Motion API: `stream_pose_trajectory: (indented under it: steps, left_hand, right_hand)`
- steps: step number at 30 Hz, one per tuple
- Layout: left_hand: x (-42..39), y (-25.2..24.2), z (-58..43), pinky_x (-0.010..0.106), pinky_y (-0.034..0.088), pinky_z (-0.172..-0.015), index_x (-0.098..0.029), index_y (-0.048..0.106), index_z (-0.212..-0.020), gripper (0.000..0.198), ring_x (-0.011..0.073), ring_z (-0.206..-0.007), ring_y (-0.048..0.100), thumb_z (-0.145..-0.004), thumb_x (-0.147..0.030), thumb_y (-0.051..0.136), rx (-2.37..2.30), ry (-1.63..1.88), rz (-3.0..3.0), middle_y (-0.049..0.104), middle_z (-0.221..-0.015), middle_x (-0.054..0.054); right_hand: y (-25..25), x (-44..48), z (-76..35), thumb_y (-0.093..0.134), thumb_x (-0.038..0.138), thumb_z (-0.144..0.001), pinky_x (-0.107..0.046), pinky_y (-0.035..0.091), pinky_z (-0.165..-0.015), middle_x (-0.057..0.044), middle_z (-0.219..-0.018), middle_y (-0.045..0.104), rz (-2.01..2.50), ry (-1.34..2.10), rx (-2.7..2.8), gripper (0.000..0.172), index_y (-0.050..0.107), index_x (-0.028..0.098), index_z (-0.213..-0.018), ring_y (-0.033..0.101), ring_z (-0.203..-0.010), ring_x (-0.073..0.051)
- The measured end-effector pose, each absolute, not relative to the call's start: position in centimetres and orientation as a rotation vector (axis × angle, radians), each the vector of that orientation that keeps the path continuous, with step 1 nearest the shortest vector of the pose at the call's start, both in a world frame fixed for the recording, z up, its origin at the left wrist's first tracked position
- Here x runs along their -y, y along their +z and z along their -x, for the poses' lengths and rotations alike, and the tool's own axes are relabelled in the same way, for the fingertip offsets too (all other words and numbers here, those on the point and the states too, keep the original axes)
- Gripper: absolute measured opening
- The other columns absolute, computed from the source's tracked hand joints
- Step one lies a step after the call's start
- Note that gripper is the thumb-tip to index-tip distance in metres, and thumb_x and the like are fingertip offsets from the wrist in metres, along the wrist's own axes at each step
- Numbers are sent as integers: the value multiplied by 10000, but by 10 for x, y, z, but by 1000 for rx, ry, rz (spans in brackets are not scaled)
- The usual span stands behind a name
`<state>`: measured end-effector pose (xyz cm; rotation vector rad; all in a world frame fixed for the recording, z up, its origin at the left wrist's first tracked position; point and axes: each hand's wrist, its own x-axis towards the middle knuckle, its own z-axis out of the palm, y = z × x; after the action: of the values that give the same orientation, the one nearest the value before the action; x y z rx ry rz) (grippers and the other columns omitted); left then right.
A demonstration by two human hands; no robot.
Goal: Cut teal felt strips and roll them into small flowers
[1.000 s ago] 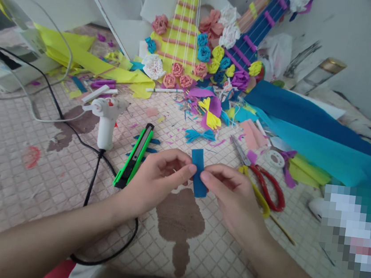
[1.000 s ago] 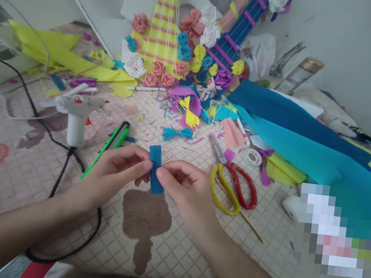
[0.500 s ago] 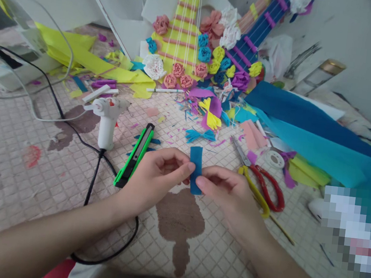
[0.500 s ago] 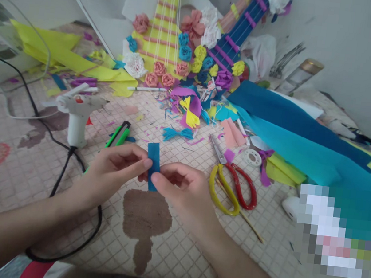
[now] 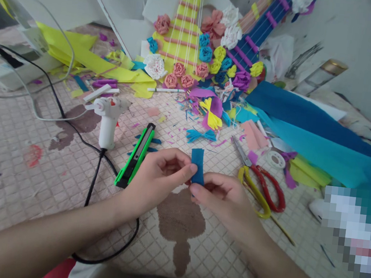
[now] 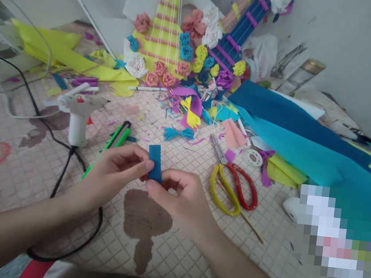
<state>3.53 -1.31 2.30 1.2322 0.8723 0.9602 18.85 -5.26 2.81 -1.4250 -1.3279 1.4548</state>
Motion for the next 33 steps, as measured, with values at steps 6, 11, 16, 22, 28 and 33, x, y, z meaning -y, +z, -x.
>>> stream_pose_trajectory:
  steps: [6,11,16,22,28,33]
  left_hand:
    - [11,24,-35,189,462,-515,-155,617,-688,92,78,-529,539,-753,-206,658,-917,1014,-1169,583,-583,-32]
    - [11,23,-34,203,465,-520,-167,661,-665,110,87,-533,550,-755,-230,662,-912,994,-1168,622,-587,-21]
    - [13,23,-35,201,457,-533,-174,686,-658,76,92,-558,560,-728,-204,682,-875,927,-1150,647,-604,-20]
    - [10,24,-34,192,429,-500,-166,687,-633,106,79,-512,516,-729,-210,680,-958,956,-1128,601,-532,-29]
    - [7,23,-31,181,414,-496,-160,686,-630,123,68,-510,498,-735,-224,687,-999,1032,-1120,593,-530,-29]
    - [5,21,-30,176,416,-506,-162,685,-644,124,65,-513,498,-748,-230,680,-1000,1070,-1113,594,-527,-32]
  right_hand:
    - [27,54,-187,638,317,-753,-247,371,-539,3,-615,609,1443,1501,1387,147,655,193,-675,532,-600,-128]
    - [23,55,-187,657,352,-751,-264,393,-596,0,-690,618,1349,1499,1374,154,663,198,-752,523,-647,-135]
    - [21,54,-187,647,364,-760,-268,364,-573,16,-630,509,1407,1379,1382,204,622,186,-665,461,-620,-126]
    - [23,54,-187,630,371,-775,-277,344,-580,19,-620,482,1432,1373,1424,242,602,185,-623,437,-612,-125]
    - [24,55,-187,624,379,-782,-288,369,-610,0,-678,556,1428,1414,1419,221,649,192,-666,494,-665,-146]
    - [24,57,-186,619,395,-790,-282,368,-610,5,-647,546,1433,1462,1396,243,646,197,-652,511,-674,-148]
